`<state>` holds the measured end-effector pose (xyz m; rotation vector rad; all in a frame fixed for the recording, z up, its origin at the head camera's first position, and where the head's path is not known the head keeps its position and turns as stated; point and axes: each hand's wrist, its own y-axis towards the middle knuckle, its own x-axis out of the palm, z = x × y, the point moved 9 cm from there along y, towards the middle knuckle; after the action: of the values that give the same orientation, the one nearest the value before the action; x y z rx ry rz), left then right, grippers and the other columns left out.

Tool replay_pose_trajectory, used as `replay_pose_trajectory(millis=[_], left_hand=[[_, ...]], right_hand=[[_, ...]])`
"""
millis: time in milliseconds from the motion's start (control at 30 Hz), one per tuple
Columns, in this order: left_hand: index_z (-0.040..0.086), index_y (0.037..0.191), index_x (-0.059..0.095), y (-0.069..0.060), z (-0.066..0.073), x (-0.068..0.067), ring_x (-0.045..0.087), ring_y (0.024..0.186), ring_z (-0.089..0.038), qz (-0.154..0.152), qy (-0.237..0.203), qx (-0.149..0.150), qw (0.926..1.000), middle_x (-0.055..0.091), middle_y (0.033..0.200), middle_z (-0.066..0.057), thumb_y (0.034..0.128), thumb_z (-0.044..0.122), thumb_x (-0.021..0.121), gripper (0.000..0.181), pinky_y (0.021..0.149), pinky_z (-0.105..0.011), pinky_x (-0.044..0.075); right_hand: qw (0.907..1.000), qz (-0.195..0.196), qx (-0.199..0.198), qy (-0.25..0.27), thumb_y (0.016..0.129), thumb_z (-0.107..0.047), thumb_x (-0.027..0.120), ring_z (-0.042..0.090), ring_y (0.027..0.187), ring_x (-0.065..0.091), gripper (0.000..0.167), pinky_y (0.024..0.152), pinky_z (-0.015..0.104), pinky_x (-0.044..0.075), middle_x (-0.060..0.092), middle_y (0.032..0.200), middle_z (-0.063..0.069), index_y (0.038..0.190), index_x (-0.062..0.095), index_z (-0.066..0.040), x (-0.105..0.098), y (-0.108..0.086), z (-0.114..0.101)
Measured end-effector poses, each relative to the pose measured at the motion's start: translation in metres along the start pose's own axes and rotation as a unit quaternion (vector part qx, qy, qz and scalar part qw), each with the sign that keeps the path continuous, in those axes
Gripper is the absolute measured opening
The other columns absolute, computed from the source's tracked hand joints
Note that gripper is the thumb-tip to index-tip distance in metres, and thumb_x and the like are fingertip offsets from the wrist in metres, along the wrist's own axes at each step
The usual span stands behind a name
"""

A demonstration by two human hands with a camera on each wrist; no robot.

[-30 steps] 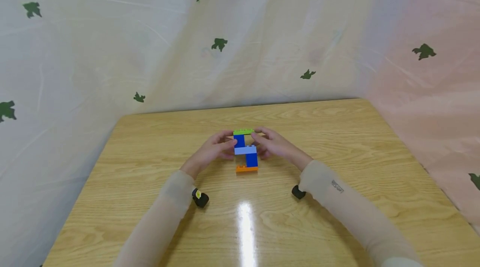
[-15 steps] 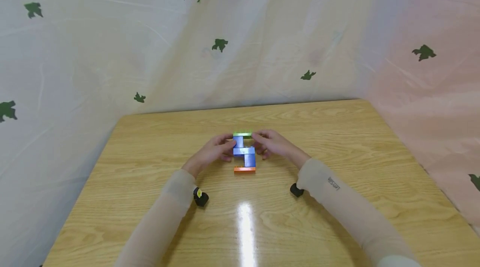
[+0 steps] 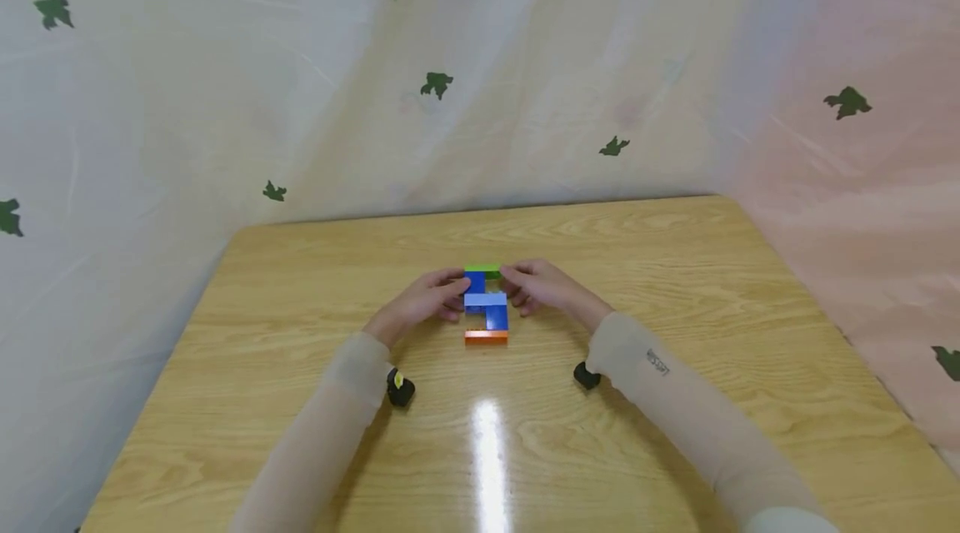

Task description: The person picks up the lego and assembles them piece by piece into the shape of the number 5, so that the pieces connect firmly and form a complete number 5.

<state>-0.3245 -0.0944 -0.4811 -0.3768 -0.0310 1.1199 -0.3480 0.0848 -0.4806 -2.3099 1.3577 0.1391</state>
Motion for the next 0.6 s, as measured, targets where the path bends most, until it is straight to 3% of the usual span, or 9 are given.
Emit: replay_pose_trajectory(millis=[600], left_hand=[[0.003, 0.148, 0.045, 0.0010, 0.0003, 0.0017, 0.062, 0.098, -0.023, 0.002, 0.025, -0.016, 0.9996, 0.063, 0.114, -0.015, 0.1086, 0.032, 0.050, 0.050, 0.082, -0.032, 0.058]], right_hand=[[1.0000, 0.005, -0.003, -0.004, 0.107, -0.041, 0.051, 0.022, 0.084, 0.061, 0.047, 0.069, 0.032, 0.059, 0.063, 0.108, 0.014, 0.133, 0.061, -0.003, 0.0021, 0.0013, -0.0014]])
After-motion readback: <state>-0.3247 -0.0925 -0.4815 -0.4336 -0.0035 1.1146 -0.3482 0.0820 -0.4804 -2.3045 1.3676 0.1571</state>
